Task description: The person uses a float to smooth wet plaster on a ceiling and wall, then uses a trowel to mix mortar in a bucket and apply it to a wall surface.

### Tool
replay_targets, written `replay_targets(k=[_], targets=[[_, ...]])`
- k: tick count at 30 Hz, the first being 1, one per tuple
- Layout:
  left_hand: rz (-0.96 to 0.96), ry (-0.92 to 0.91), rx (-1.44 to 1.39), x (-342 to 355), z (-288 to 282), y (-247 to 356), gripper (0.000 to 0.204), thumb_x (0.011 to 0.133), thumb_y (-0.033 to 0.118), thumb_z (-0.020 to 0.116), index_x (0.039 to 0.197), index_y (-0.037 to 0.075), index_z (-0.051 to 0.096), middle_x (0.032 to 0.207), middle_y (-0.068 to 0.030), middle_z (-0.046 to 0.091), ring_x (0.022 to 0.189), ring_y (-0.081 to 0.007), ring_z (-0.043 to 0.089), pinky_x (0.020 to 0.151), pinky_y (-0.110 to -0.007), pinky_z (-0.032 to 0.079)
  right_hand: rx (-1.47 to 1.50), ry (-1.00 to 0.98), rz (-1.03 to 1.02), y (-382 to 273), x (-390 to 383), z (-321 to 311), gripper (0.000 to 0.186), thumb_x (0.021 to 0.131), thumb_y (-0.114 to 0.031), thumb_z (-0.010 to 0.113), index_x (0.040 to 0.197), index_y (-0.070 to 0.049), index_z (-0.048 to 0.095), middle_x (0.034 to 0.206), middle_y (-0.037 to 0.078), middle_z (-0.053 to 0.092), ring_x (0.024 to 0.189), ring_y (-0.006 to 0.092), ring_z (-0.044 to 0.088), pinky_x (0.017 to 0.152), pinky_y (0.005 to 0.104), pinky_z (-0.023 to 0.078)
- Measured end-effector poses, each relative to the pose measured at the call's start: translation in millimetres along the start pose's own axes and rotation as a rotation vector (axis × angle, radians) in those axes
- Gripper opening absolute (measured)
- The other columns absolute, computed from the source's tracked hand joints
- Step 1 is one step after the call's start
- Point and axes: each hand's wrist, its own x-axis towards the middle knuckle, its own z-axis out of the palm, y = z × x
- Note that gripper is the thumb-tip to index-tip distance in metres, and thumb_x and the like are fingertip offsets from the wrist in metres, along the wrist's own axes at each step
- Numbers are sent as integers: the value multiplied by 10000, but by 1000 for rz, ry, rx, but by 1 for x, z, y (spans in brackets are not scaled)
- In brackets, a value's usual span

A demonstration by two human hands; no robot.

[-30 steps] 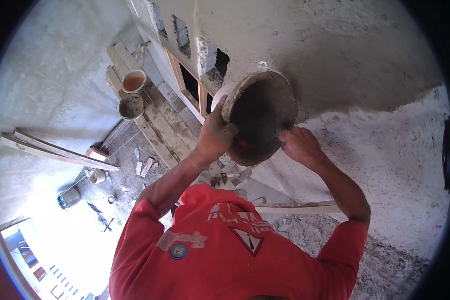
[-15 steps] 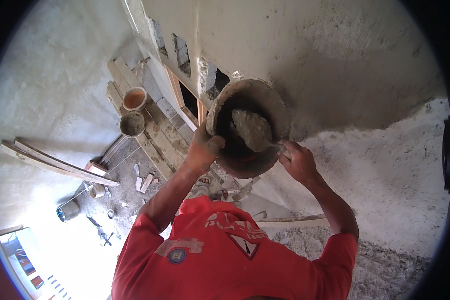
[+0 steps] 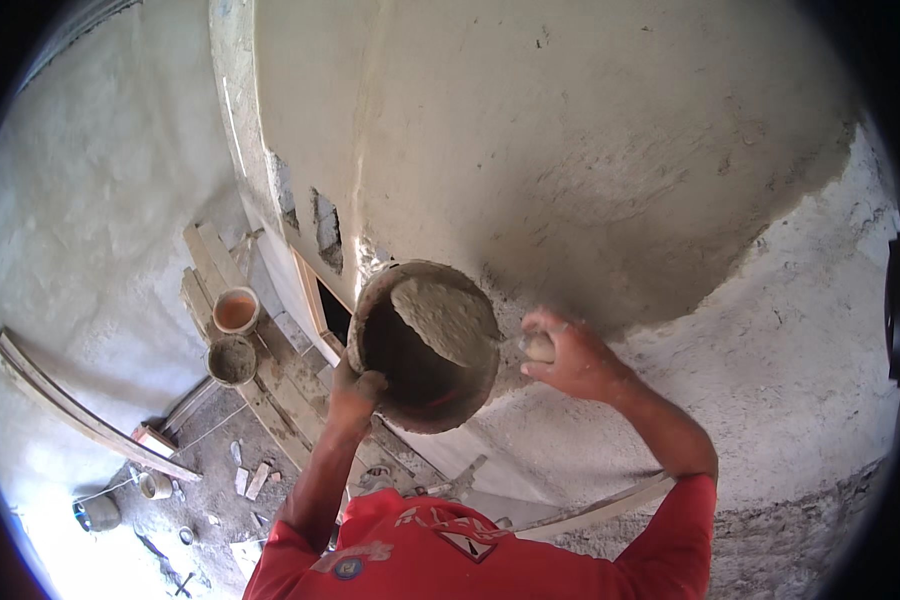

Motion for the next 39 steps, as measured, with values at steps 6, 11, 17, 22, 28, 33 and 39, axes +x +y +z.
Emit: replay_targets(k=[6, 11, 17, 22, 28, 33, 39], targets=[[29, 164, 106, -6, -41, 1, 567, 677, -4, 494, 1243, -36, 521, 1013, -75, 620, 821, -144, 563, 711, -270, 480, 31, 5, -317, -85, 22, -96, 444, 762, -183, 782, 1133, -50, 577, 1001, 142, 663, 856, 237, 668, 761, 357, 533], [33, 173, 85, -13, -47, 3, 551, 668, 27, 501, 1214, -34, 537, 1014, -76, 621, 833, -152, 571, 726, -267, 481, 309, 34, -496, -106, 29, -133, 433, 795, -190, 753, 1167, -24, 607, 929, 121, 686, 765, 188, 666, 700, 350, 551], [-19, 177, 111, -24, -60, -12, 538, 663, 23, 498, 1196, -33, 544, 1030, -87, 622, 869, -182, 586, 760, -287, 491, 74, 737, 91, -47, 54, -188, 492, 886, -376, 649, 1245, -42, 616, 1080, 142, 654, 873, 200, 647, 728, 345, 552], [-75, 162, 124, -18, -49, -15, 554, 653, 7, 496, 1203, -49, 530, 1058, -102, 615, 898, -191, 583, 778, -299, 492, -233, 944, 301, -40, -25, -224, 482, 893, -381, 635, 1277, -91, 604, 1028, 96, 654, 823, 178, 624, 711, 314, 535], [-44, -17, 100, -16, -25, -33, 608, 663, 23, 503, 1266, -57, 499, 1106, -109, 613, 980, -192, 590, 839, -292, 492, 1, -28, 166, 12, -42, -95, 363, 821, -140, 714, 1162, -48, 633, 925, 124, 663, 836, 204, 655, 776, 358, 539], [-2, -211, 79, -12, 8, -34, 634, 694, 59, 506, 1318, -53, 468, 1145, -105, 600, 1027, -184, 575, 875, -280, 476, -547, -187, 18, 34, -54, 28, 278, 826, -91, 604, 1098, -53, 647, 897, 197, 644, 838, 320, 659, 753, 406, 540], [129, -434, 177, 11, 42, -32, 689, 738, 67, 517, 1397, -74, 373, 1210, -154, 591, 1085, -221, 568, 939, -314, 457, -792, -379, 93, 36, -35, 71, 225, 860, -128, 558, 1032, -42, 675, 811, 179, 657, 793, 335, 668, 737, 453, 537]])
